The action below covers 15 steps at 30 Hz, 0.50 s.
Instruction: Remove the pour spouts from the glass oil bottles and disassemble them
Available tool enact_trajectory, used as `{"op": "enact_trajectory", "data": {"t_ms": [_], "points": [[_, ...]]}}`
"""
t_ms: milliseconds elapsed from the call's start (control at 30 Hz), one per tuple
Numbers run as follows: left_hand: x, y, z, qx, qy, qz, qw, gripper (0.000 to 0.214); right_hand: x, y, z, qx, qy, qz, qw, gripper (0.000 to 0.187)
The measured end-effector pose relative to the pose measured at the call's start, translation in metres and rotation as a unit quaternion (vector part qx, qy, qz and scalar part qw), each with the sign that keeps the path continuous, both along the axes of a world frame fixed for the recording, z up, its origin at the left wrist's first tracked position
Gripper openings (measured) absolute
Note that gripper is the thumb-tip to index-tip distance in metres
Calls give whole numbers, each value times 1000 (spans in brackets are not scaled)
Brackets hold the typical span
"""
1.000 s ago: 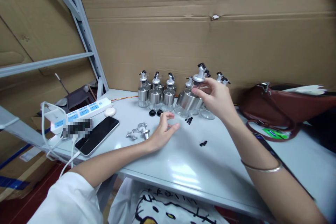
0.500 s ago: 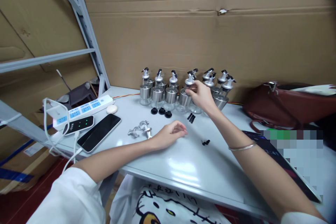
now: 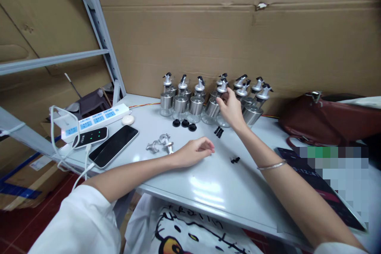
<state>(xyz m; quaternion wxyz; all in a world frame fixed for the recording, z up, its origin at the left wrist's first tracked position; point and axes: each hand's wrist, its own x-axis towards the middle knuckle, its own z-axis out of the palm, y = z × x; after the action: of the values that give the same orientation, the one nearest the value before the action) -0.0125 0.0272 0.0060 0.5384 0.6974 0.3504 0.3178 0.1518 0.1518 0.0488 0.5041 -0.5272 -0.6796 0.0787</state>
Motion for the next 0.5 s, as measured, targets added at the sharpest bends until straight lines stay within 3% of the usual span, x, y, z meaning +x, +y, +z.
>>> {"op": "enact_trajectory", "data": {"t_ms": [100, 167, 233, 300, 367, 433, 500], "points": [[-2, -4, -1, 137, 96, -59, 984, 20, -12, -24, 8, 82, -13, -37, 996, 54], [-2, -8, -2, 230, 141, -109, 957, 30, -24, -43, 17, 125, -28, -49, 991, 49], [-2, -11, -3, 275, 164, -143, 937, 39, -38, -62, 26, 132, -32, -26, 990, 38], [-2, -13, -4, 277, 173, -151, 933, 42, -53, -78, 30, 66, -74, 87, 991, 20], [-2, -13, -6, 262, 177, -148, 937, 40, -67, -90, 26, -60, -173, 216, 959, 13], [-3, -13, -8, 242, 186, -131, 943, 36, -80, -98, 17, -138, -266, 281, 912, 12], [-3, -13, -10, 207, 164, -78, 961, 33, -90, -102, 6, -163, -304, 305, 888, 14]]}}
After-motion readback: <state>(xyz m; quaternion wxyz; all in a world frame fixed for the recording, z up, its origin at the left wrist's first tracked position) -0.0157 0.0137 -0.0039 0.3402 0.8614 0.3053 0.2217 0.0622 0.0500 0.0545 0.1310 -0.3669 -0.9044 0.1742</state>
